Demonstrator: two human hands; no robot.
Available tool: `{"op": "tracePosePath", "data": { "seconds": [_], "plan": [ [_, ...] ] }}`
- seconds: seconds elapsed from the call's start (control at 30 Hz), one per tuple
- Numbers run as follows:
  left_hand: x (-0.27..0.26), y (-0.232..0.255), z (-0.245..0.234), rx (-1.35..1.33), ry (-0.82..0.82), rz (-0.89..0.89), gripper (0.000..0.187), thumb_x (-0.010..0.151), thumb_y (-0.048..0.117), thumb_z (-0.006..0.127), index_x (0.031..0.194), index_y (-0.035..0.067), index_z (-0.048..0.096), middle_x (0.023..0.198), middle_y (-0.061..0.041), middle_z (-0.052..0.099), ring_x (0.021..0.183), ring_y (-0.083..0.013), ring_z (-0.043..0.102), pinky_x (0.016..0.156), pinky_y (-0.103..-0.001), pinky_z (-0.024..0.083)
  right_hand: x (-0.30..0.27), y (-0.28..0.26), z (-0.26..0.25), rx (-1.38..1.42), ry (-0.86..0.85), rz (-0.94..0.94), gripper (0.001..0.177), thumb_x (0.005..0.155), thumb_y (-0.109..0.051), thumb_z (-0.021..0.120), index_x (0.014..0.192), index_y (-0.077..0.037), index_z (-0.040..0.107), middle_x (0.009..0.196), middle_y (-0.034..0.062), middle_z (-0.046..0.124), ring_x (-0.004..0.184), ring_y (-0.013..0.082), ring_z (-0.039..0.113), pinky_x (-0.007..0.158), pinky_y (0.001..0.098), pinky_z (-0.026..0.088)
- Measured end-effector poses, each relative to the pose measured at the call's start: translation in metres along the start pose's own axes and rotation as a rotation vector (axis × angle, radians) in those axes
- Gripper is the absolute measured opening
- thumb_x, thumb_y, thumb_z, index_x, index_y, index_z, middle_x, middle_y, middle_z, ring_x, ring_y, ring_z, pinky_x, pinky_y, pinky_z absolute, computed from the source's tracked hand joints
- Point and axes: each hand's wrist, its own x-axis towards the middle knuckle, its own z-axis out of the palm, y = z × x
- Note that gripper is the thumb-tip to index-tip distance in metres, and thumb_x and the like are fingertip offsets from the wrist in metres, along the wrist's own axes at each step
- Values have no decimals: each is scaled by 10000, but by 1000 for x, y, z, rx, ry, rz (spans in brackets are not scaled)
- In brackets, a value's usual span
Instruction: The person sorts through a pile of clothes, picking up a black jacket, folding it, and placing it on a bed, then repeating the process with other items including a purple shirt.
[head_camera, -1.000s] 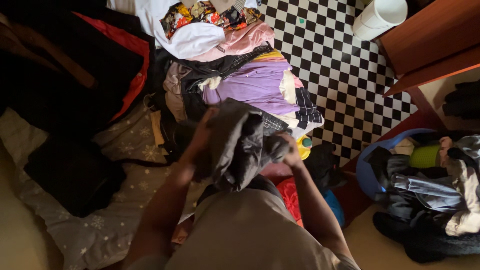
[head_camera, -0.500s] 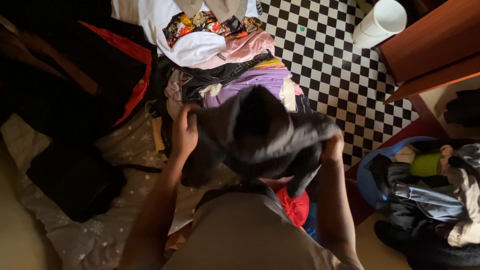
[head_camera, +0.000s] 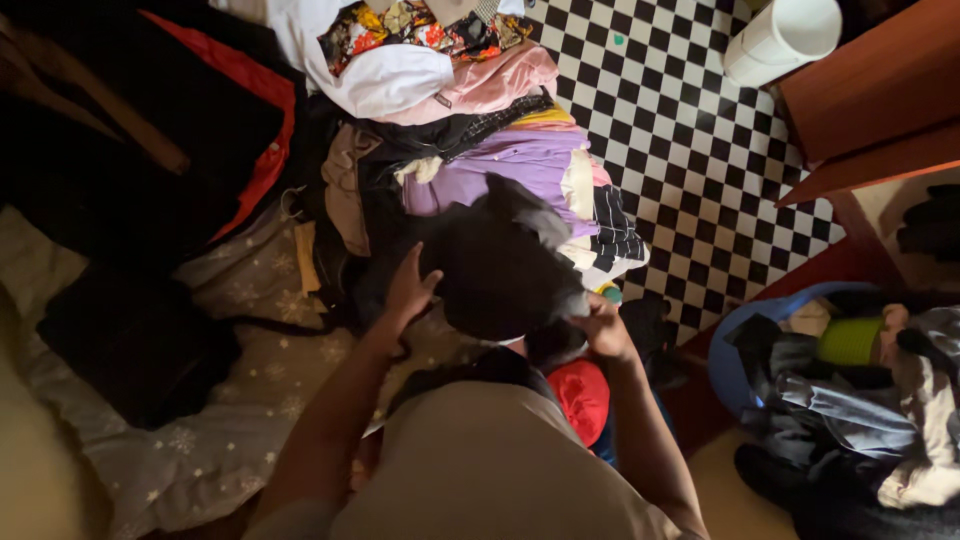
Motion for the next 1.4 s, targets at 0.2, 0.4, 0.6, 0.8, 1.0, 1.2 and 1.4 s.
{"op": "tracePosePath", "data": {
  "seconds": [0.2,0.4,0.6,0.8,1.0,1.2,1.4],
  "plan": [
    [34,53,5,384,-122,48,1007,753,364,829,1606,143,341,1674,-210,314,1464,-461,254,1092,-500,287,-19,2,-33,-412,-365,55,186,832,-25,897,848,-22,712,783,-14,615,707,54,521,608,239,439],
    [48,17,22,165,-574,-38,821,782,301,753,1518,120,437,1538,-183,459,1396,-377,410,1109,-442,368,-8,-61,-47,-241,-514,-61,243,793,-23,844,1026,-30,776,983,36,773,894,99,695,794,261,567],
    [60,4,66,-302,-378,-189,581,868,259,666,1407,77,550,1377,-168,628,1311,-310,586,1104,-390,468,6,-45,-77,-274,-615,-75,227,773,-51,910,909,0,737,911,79,727,850,152,668,762,301,547],
    [61,21,96,-458,-349,-425,440,971,278,588,1345,48,576,1295,-195,642,1213,-350,608,1022,-432,498,29,-35,-81,-389,-724,-126,289,715,-71,936,796,-32,662,1030,108,730,907,180,673,794,315,574],
    [55,-22,24,-72,-75,-322,369,1026,274,510,1299,38,587,1227,-212,629,1116,-379,610,952,-475,510,53,-71,-124,53,-305,-101,187,830,5,834,982,4,724,1083,173,750,1000,262,720,902,393,591],
    [126,-36,-43,151,615,-233,341,1081,270,431,1252,28,599,1159,-230,616,1019,-407,611,883,-517,523,185,-88,-122,372,466,-49,250,1019,-43,512,1215,15,656,912,61,568,827,179,537,812,340,474],
    [104,-19,11,69,591,-353,403,1005,362,567,1243,39,606,1165,-213,623,1066,-408,612,954,-513,517,220,-2,-103,232,453,78,220,1012,-134,556,1181,-32,654,852,35,595,769,159,552,735,292,488]
  ]
}}
